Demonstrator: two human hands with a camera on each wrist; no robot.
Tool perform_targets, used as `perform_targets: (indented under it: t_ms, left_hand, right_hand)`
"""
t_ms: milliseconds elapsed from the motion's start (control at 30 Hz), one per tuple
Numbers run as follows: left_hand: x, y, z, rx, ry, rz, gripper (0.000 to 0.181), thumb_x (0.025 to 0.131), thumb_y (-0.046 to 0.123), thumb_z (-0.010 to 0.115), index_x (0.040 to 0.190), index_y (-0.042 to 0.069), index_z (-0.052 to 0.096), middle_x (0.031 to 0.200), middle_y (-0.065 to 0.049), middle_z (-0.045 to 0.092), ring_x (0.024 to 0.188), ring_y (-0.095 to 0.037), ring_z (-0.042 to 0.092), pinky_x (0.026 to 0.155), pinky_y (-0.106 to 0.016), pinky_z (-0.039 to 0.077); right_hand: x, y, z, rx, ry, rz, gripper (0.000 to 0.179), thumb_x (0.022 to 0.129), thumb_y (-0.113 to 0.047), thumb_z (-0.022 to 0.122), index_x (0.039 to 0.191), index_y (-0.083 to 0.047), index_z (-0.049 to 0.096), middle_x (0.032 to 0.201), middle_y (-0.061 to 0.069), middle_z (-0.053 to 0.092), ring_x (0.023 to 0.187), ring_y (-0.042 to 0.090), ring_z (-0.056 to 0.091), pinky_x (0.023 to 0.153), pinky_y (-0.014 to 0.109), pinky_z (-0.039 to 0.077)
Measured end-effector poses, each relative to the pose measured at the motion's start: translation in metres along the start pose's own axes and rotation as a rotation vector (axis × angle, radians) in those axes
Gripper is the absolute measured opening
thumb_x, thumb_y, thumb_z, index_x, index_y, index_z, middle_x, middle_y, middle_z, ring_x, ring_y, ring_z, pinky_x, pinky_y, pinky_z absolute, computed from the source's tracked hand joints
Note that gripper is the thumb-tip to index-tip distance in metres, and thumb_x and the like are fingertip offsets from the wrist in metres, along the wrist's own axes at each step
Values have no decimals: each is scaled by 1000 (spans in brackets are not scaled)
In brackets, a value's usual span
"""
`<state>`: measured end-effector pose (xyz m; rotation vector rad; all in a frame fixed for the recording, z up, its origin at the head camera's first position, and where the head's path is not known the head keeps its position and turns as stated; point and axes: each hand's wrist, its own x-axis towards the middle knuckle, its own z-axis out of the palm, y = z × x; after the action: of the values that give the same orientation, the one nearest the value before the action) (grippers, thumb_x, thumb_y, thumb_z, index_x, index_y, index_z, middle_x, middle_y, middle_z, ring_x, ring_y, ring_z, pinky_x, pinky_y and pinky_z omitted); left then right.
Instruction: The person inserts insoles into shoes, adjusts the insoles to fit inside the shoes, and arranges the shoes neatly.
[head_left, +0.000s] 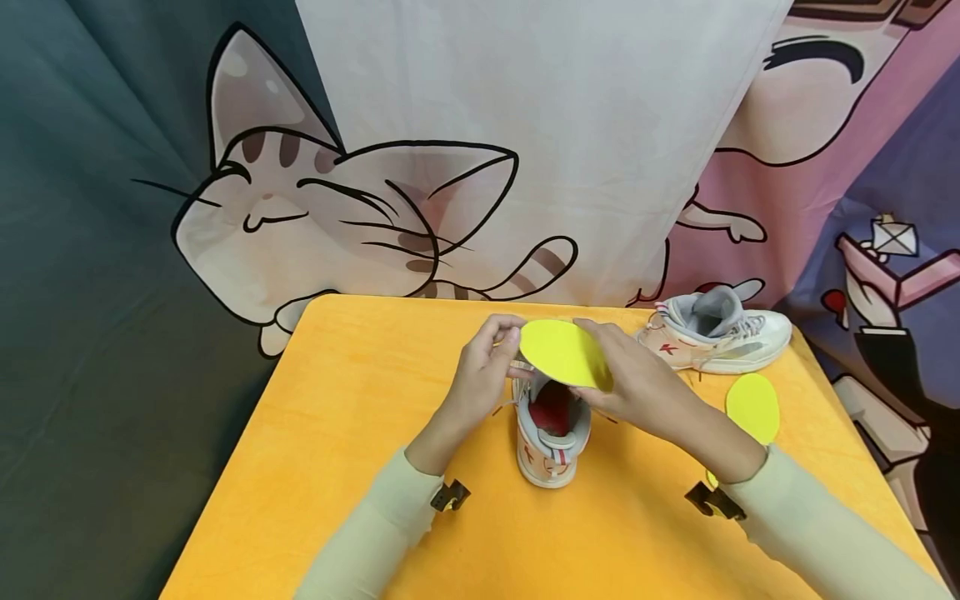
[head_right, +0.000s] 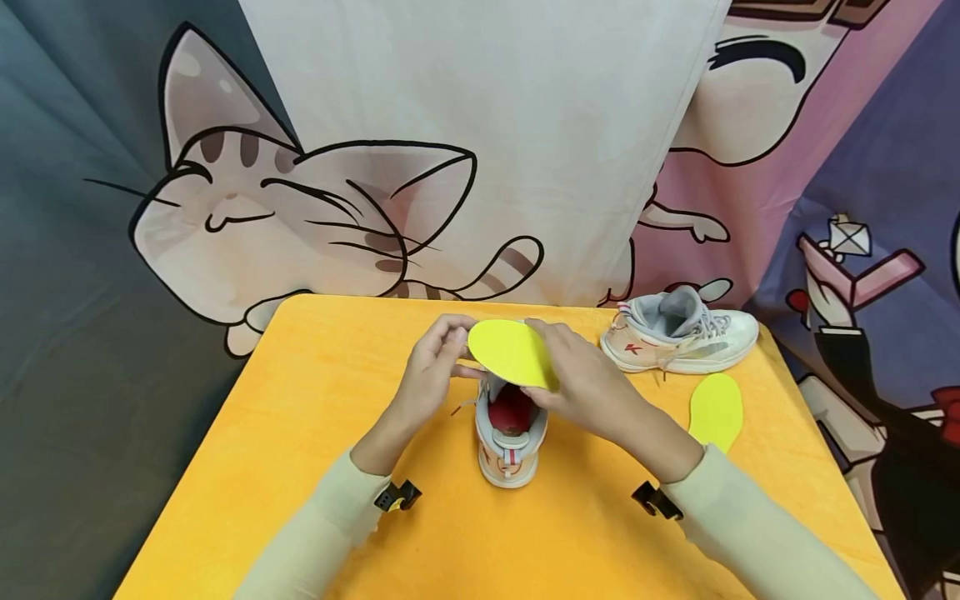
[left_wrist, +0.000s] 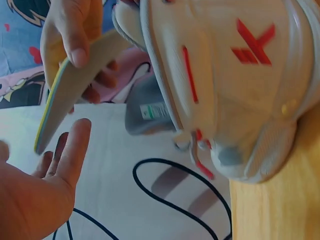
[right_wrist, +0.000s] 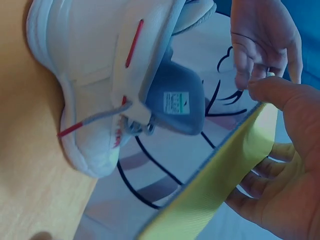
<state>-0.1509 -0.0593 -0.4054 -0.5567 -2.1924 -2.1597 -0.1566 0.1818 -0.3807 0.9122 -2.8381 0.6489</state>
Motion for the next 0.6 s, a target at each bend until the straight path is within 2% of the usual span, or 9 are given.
perform_targets:
  t_ms: [100, 233, 400, 500, 600]
  left_hand:
    - [4, -4, -5, 79, 1, 19, 44, 114, 30, 31, 135, -3, 52, 120, -21, 63, 100, -36, 69, 80, -46, 63]
    - [11, -9, -9, 141, -25, -1, 46, 114, 31, 28, 134, 0, 55, 118, -19, 65, 104, -34, 68, 83, -42, 63]
    - [21, -19, -11, 184, -110, -58, 36, 109, 19, 36, 131, 2, 59, 123, -19, 67, 115, -36, 65, 94, -49, 58]
    - [26, -27, -11, 265, -190, -79, 33, 104, 12, 44, 133, 4, 59, 129, -16, 67, 124, -35, 62, 103, -48, 54]
    - [29, -34, -10, 380, -282, -99, 33, 101, 16, 56, 133, 10, 60, 134, -8, 65, 130, -30, 59, 108, -44, 51]
  right_hand:
    - [-4, 6, -1, -10, 25, -15, 84, 84, -25, 85, 152, -6, 41, 135, 16, 60, 108, 29, 61, 90, 52, 55]
    - [-10, 14, -2, 4, 48, -29, 73, 88, -21, 80, 150, -7, 44, 136, 15, 61, 112, 29, 60, 95, 52, 53]
    - [-17, 22, -3, 16, 66, -29, 62, 91, -17, 76, 146, -6, 48, 132, 13, 63, 108, 26, 60, 90, 49, 54]
    - [-21, 26, -3, -3, 81, -42, 58, 91, -14, 75, 143, -7, 51, 129, 12, 65, 103, 23, 59, 84, 44, 53]
    - [-24, 30, -3, -24, 88, -62, 53, 92, -13, 75, 140, -8, 54, 123, 9, 66, 96, 20, 58, 78, 40, 52]
